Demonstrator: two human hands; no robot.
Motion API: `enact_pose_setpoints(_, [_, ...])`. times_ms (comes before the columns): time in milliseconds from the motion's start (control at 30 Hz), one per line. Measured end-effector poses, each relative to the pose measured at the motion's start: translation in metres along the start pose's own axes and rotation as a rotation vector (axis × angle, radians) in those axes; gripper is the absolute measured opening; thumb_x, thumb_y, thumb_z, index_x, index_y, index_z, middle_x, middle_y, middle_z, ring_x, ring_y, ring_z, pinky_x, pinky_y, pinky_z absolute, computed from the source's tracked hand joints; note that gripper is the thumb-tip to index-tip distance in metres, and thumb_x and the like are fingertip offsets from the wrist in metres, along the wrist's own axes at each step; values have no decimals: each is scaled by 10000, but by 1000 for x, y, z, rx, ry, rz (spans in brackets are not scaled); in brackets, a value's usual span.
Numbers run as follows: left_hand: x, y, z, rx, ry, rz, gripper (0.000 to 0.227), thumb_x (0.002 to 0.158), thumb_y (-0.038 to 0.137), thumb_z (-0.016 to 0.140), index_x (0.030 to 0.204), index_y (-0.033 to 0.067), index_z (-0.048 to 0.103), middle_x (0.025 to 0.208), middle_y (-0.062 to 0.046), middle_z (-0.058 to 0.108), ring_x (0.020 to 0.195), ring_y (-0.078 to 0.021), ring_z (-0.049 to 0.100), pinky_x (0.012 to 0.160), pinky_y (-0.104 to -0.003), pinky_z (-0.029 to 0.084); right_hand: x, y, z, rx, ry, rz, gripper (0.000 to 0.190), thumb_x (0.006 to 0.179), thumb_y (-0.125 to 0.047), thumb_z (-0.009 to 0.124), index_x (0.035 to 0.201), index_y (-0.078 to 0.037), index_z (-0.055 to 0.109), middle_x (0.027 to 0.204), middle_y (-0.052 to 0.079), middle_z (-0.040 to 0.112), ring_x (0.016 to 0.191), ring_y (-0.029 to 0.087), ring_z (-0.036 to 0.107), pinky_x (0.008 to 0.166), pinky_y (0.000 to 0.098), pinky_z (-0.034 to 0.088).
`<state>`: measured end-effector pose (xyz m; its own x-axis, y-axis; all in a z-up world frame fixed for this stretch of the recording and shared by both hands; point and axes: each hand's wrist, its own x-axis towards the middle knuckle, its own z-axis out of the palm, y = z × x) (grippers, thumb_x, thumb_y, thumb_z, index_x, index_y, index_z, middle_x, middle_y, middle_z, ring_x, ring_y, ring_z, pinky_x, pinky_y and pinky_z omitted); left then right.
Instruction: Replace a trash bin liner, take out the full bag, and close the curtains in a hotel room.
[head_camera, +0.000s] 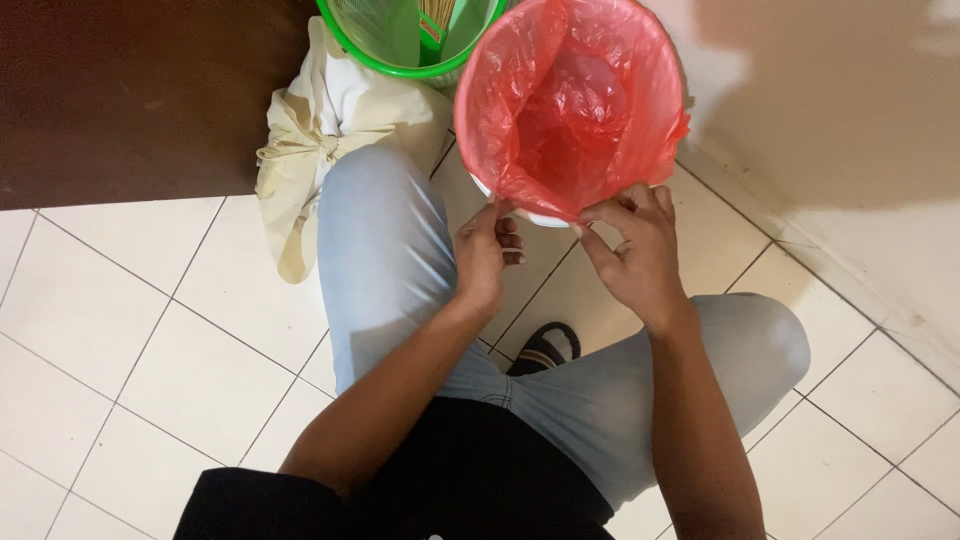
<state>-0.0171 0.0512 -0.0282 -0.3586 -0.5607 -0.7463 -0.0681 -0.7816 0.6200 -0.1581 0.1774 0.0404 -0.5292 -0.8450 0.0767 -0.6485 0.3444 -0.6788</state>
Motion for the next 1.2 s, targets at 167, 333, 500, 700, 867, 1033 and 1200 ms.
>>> enact_pose_setpoints(167, [19,-17,-12,-259,-136,-103,211,951,309,569,1019,130,656,825,14,555,720,-130,541,641,-303,457,-1,0,0,171,-214,329,152,926,-160,717,1054,-79,717,905,78,729,805,240,652,768,372,509])
enact_pose_setpoints(333, [17,-29,-12,-281,-144,-70,155,979,279,612,995,125,605,831,14,551,757,-139,540,669,-323,467,-4,12,9,212,-248,389,195,932,-152,672,1088,-40,704,920,115,752,781,219,705,733,352,538])
enact_pose_setpoints(500, [10,-39,-5,-129,-106,64,108,1005,171,605,954,75,607,892,-61,665,818,-155,673,791,-326,605,6,10,12,157,-200,540,179,949,-192,704,992,-20,726,829,137,738,720,228,693,702,360,528])
enact_pose_setpoints(700, [24,-75,-11,-194,-161,187,155,993,57,659,896,19,545,915,-100,676,822,-172,702,894,-347,639,-2,27,30,183,33,553,152,907,-81,728,856,16,623,723,135,689,647,183,663,615,331,519])
enact_pose_setpoints(867, [27,-76,-6,-156,-199,262,102,1010,36,618,929,19,559,940,-101,664,866,-158,699,917,-351,619,-6,41,50,500,254,589,194,892,-11,678,973,-8,501,775,99,639,653,132,639,568,283,531])
enact_pose_setpoints(1033, [25,-73,-5,-126,-218,243,34,1017,22,563,989,9,577,1015,-91,670,929,-143,698,938,-348,598,-5,27,45,768,307,756,159,892,8,591,1036,-45,552,773,74,643,620,121,623,549,269,544])
enact_pose_setpoints(1200, [21,-70,-4,50,-232,219,49,1035,55,552,1056,22,580,988,-114,688,858,-163,705,844,-337,624,-13,54,47,1066,174,840,103,870,-65,538,958,-40,584,697,50,556,553,181,529,493,315,424])
